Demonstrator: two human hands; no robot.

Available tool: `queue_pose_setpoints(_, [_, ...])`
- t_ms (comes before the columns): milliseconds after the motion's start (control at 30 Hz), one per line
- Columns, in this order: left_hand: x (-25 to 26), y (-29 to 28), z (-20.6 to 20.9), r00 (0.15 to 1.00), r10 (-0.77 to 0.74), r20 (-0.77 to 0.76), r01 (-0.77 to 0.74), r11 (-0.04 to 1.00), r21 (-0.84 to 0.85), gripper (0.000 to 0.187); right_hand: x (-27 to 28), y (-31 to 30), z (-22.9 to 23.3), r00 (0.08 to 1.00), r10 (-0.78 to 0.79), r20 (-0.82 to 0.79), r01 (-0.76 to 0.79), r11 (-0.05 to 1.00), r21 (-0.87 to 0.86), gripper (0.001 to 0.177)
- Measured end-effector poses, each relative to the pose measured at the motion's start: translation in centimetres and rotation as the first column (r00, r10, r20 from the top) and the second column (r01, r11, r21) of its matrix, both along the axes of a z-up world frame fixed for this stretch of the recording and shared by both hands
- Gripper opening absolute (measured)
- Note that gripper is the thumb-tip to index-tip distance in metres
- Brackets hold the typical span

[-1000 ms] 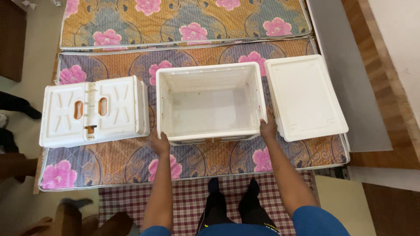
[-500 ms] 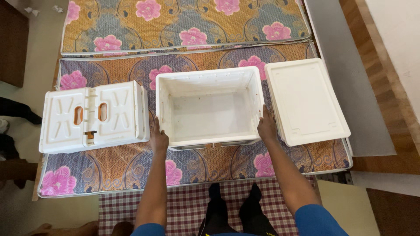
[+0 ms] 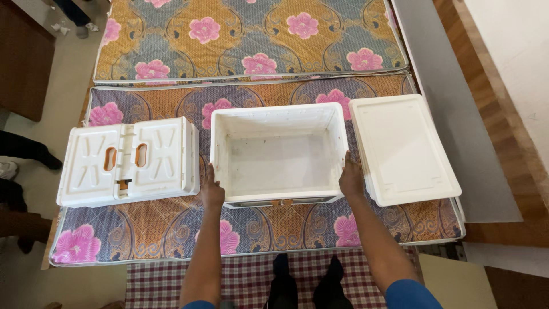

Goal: The person unfolds a collapsed white plastic cooler on a bed, lifts the side panels into position, places a rectangular frame into the top opening, and closes the lid. The assembled cooler is then moved to the floor.

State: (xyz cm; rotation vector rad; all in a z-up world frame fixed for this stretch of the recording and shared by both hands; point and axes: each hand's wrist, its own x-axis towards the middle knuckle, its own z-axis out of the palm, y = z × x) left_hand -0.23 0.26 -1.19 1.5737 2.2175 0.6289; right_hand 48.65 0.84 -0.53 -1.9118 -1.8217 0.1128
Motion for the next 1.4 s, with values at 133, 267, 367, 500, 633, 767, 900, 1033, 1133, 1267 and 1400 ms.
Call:
queue_pose_setpoints(133, [-0.1, 0.0, -0.5, 0.999, 0.006, 0.033, -0.005, 1.0, -0.024, 0.084, 0.0, 0.0, -0.2, 0.999, -0.041, -0.022, 0.037, 0.988, -0.147, 0.068])
queue_pose_setpoints(267, [0.1, 0.1, -0.1, 1.0, -0.003, 0.013, 0.003, 1.0, 0.002, 0.084, -0.1, 0.2, 0.3, 0.996, -0.064, -0.057, 0.051, 0.976, -0.213, 0.069])
queue_pose_setpoints(367, [0.2, -0.2, 0.2, 1.0, 0.009, 0.023, -0.008, 1.0, -0.03, 0.085, -0.3, -0.1, 0.6, 0.997, -0.073, -0.019, 0.068, 0.976, -0.209, 0.069])
queue_pose_setpoints(500, [0.3, -0.2, 0.2, 0.998, 0.021, 0.054, -0.02, 0.999, -0.029, 0.085, -0.6, 0.1, 0.8, 0.996, -0.093, 0.012, 0.093, 0.973, -0.212, 0.068])
queue_pose_setpoints(633, [0.3, -0.3, 0.1, 0.995, -0.001, 0.099, -0.005, 0.999, 0.054, 0.09, -0.6, 0.1, 1.1, 0.994, -0.108, 0.002, 0.105, 0.959, -0.262, 0.068])
queue_pose_setpoints(767, [0.2, -0.4, 0.3, 0.997, -0.018, 0.073, 0.014, 0.998, 0.064, 0.089, -0.7, 0.1, 1.3, 0.995, -0.091, -0.035, 0.08, 0.966, -0.246, 0.066])
queue_pose_setpoints(900, [0.3, -0.5, 0.9, 0.998, -0.021, 0.054, 0.02, 1.0, 0.024, 0.088, -0.8, -0.2, 1.3, 0.995, -0.091, -0.048, 0.076, 0.966, -0.248, 0.067])
queue_pose_setpoints(1033, [0.8, -0.9, 1.8, 0.999, -0.004, 0.043, 0.005, 1.0, -0.029, 0.085, -0.7, -0.1, 1.7, 0.993, -0.108, -0.055, 0.089, 0.958, -0.274, 0.067])
queue_pose_setpoints(1133, [1.9, -1.3, 2.6, 0.996, 0.003, -0.084, -0.001, 1.0, 0.027, 0.079, -1.2, -0.5, 2.3, 0.995, -0.092, -0.046, 0.079, 0.969, -0.233, 0.069])
queue_pose_setpoints(1267, [4.8, -1.3, 3.0, 0.966, 0.008, -0.258, -0.071, 0.97, -0.234, 0.068, -2.4, -1.5, 3.3, 0.989, -0.129, 0.077, 0.143, 0.965, -0.219, 0.068])
queue_pose_setpoints(1400, [8.5, -2.5, 2.0, 0.927, -0.124, -0.353, 0.06, 0.981, -0.187, 0.064, -4.1, -2.4, 3.4, 0.984, -0.115, 0.136, 0.138, 0.975, -0.174, 0.062])
